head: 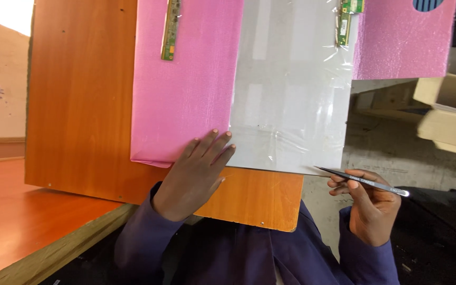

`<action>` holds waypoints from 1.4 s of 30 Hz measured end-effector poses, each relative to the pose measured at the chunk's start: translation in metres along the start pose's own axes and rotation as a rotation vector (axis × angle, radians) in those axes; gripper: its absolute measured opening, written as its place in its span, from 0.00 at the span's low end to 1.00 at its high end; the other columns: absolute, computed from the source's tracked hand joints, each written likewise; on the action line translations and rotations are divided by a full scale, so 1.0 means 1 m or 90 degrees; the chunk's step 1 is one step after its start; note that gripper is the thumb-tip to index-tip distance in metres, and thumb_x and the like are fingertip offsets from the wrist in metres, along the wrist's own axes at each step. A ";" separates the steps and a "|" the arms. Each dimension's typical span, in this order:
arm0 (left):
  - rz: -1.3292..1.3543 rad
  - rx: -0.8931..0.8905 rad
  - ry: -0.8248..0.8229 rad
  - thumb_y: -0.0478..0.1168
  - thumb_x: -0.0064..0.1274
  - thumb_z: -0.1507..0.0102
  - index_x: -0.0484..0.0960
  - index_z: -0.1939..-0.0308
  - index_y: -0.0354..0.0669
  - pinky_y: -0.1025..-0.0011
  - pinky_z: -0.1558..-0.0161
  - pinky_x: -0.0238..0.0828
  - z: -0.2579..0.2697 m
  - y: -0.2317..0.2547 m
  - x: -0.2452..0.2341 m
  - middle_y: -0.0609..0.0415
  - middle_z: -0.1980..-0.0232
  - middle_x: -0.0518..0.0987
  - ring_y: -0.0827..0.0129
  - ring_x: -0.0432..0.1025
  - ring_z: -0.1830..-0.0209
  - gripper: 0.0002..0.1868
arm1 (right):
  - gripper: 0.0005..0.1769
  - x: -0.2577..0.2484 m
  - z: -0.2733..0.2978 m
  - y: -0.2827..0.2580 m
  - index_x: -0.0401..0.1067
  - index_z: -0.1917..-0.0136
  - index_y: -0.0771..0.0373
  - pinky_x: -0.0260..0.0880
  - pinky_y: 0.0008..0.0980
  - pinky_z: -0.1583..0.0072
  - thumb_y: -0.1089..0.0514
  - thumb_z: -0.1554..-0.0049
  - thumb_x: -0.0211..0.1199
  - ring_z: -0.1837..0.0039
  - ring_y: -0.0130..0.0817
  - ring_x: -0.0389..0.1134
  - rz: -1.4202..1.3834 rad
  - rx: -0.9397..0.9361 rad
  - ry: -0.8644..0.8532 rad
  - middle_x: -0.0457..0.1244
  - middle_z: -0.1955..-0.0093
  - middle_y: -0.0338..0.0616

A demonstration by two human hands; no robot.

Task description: Using tweezers to manipulate and align thin electronic strips on a foam board as part of a television repair process

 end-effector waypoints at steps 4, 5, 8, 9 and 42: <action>0.013 0.007 0.015 0.46 0.56 0.45 0.67 0.35 0.48 0.60 0.33 0.54 0.010 -0.008 0.003 0.54 0.27 0.63 0.61 0.55 0.27 0.34 | 0.11 0.006 0.004 -0.005 0.67 0.47 0.72 0.75 0.33 0.58 0.63 0.41 0.58 0.57 0.46 0.71 0.022 0.007 0.015 0.66 0.55 0.60; 0.007 0.000 0.016 0.46 0.56 0.45 0.67 0.35 0.48 0.60 0.33 0.54 0.013 -0.011 0.003 0.54 0.27 0.63 0.61 0.55 0.27 0.34 | 0.11 0.007 0.005 -0.006 0.67 0.47 0.72 0.75 0.33 0.58 0.63 0.41 0.58 0.57 0.46 0.71 0.018 0.004 0.008 0.66 0.55 0.60; -0.021 -0.014 0.032 0.47 0.59 0.48 0.68 0.37 0.51 0.61 0.36 0.57 0.016 -0.022 -0.001 0.56 0.29 0.64 0.63 0.58 0.29 0.35 | 0.10 0.009 0.003 -0.008 0.67 0.47 0.73 0.74 0.34 0.57 0.64 0.40 0.57 0.54 0.48 0.72 0.032 0.007 0.003 0.66 0.55 0.61; -0.015 -0.027 0.016 0.48 0.59 0.47 0.68 0.37 0.49 0.61 0.38 0.58 0.016 -0.026 -0.001 0.54 0.32 0.67 0.60 0.60 0.31 0.34 | 0.11 0.011 0.001 -0.007 0.67 0.46 0.72 0.74 0.34 0.56 0.63 0.40 0.57 0.55 0.48 0.71 0.022 0.005 -0.004 0.66 0.55 0.62; -0.014 0.202 0.022 0.19 0.43 0.43 0.63 0.31 0.39 0.54 0.41 0.65 -0.211 -0.179 0.048 0.42 0.28 0.63 0.51 0.60 0.30 0.35 | 0.14 0.008 -0.041 0.001 0.68 0.46 0.80 0.71 0.43 0.60 0.66 0.42 0.55 0.60 0.56 0.70 -0.035 0.021 0.036 0.66 0.57 0.69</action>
Point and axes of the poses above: each hand's wrist, its own z-axis away from the middle knuckle, its own x-axis out of the palm, y = z × x, the point moved 5 cm from there along -z, towards the middle knuckle
